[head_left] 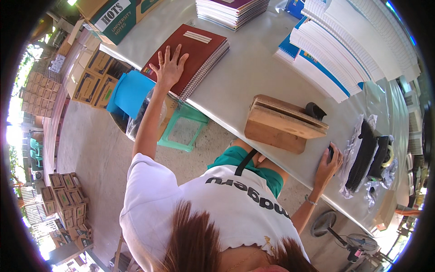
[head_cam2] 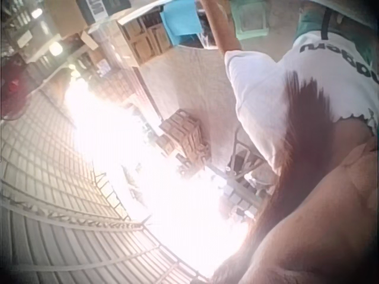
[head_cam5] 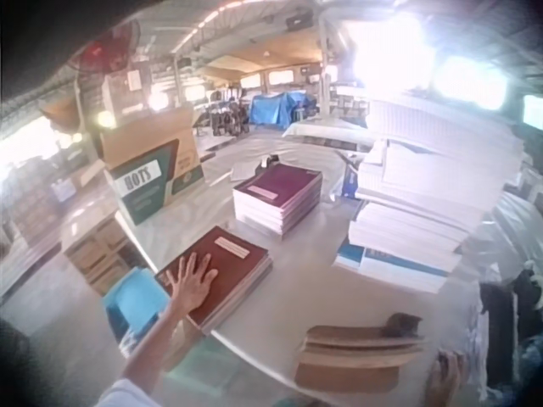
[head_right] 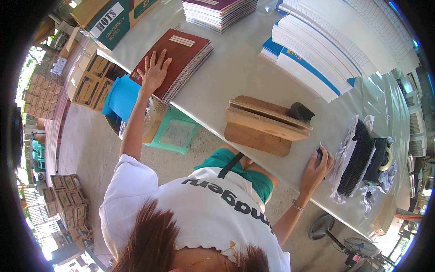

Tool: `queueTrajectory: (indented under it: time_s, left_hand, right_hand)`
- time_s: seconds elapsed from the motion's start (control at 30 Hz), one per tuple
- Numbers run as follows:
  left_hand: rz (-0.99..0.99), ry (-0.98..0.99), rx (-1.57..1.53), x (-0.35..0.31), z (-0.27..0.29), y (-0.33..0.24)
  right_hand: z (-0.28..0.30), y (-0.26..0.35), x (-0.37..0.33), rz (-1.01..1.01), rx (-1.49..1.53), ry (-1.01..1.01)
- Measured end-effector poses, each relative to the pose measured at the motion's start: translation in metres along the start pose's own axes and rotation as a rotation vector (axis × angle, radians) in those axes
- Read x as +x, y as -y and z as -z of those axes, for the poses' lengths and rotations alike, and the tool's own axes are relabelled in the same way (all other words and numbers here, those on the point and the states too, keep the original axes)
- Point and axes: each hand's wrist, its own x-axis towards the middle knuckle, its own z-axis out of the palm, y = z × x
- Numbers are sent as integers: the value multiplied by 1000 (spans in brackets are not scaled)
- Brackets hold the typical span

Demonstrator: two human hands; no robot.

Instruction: The person places notebooks onto a wooden stand, feeds a spiral wire through the pre-punched holes by hand, and then uses a blue tool to secure the binding before moving the finished notebooks to a stack.

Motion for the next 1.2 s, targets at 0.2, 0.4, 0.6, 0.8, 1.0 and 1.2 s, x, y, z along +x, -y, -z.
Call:
queueTrajectory:
  time_s: [0.2,0.4,0.6,0.8,1.0,1.2]
  left_hand:
    - [-14,-21,-8,1,-2,-5]
    - [-36,53,0,2,2,-6]
    - [9,5,-17,1,0,-9]
    - [-7,19,-19,2,1,-4]
    - [-16,20,-19,0,0,-12]
    - [-18,-24,-31,4,10,-16]
  right_hand:
    - [1,-3,0,21,-11,-6]
    - [2,0,0,8,-12,3]
    - [0,-4,-1,1,0,-1]
    - [-1,-5,-2,16,11,-21]
    - [-1,-8,-4,-13,1,-11]
    - [2,-3,-2,15,55,-39]
